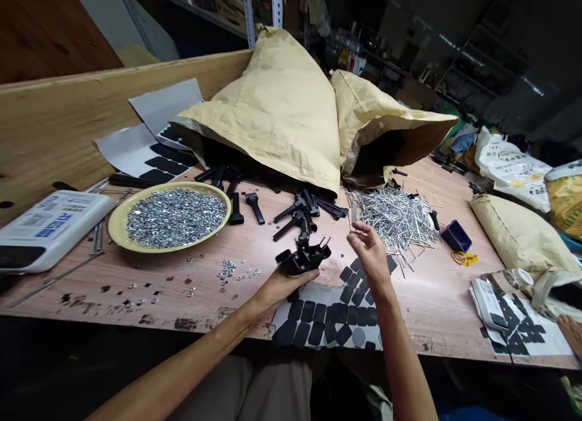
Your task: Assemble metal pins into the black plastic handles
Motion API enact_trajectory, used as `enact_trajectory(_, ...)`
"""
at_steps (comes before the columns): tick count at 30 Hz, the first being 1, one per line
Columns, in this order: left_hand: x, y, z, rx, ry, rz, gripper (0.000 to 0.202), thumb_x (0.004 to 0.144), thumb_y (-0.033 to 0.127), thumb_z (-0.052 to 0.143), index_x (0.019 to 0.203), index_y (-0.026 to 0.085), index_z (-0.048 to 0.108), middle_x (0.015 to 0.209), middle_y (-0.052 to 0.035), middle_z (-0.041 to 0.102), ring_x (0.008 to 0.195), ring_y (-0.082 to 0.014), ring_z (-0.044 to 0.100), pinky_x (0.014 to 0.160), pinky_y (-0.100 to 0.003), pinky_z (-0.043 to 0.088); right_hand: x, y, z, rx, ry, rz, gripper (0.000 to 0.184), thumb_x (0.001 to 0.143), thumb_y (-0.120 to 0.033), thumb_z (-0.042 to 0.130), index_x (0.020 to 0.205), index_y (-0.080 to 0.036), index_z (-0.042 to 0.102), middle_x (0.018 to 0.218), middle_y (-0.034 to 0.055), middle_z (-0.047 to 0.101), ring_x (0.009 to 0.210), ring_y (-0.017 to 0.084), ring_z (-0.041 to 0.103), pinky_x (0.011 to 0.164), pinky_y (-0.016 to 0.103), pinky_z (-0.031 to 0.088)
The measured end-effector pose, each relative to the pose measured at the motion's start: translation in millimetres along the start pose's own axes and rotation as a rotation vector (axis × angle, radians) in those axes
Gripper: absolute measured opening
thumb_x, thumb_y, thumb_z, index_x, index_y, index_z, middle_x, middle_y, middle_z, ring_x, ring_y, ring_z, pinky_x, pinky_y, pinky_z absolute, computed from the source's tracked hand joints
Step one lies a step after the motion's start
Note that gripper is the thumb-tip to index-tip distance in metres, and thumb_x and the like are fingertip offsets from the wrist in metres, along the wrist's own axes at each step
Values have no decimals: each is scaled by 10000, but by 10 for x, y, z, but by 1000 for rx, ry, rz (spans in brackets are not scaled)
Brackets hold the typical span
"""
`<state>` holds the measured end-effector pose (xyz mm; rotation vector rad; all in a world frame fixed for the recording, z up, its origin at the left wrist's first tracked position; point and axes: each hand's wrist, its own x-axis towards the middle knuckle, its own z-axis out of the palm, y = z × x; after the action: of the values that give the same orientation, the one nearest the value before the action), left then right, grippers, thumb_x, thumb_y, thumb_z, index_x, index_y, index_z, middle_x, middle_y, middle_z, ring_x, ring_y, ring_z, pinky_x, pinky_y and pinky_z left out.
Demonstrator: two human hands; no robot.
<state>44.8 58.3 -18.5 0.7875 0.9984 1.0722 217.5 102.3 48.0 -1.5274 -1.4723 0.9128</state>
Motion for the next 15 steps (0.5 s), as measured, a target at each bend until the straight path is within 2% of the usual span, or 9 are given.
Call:
enact_trajectory(3,-50,41,-4,61,98,-29,364,605,260,753,950,165,681,1016,-72,718,1049,-263,619,967,-402,438,275,143,-27,-425,127,95,272,833,-384,526,913,-153,646,964,92,685,840,190,637,747,302,482)
enact_trajectory(6,-68,95,25,91,128,-33,392,598,206,749,979,169,666,957,-59,732,1009,-263,637,939,-408,465,529,310,113,-729,103,202,215,838,-303,529,789,-152,673,827,82,701,800,208,651,718,290,460)
enact_trajectory(8,-63,127,35,98,114,-22,399,612,197,733,1003,172,659,965,-54,731,999,-258,641,932,-410,472,652,380,250,-784,122,238,190,824,-277,555,768,-144,678,859,116,697,872,247,648,751,316,446)
enact_trajectory(12,-5,168,-14,124,93,12,352,622,255,731,959,171,678,989,-64,722,981,-258,641,911,-420,482,820,379,415,-846,173,300,166,808,-155,528,869,-93,670,1025,206,649,1007,306,613,811,376,436)
enact_trajectory(15,66,183,-86,85,86,27,322,627,268,726,931,167,692,1007,-73,715,1009,-255,626,918,-410,473,852,291,370,-816,148,324,171,746,-78,545,871,-78,662,910,188,672,902,290,652,763,366,474)
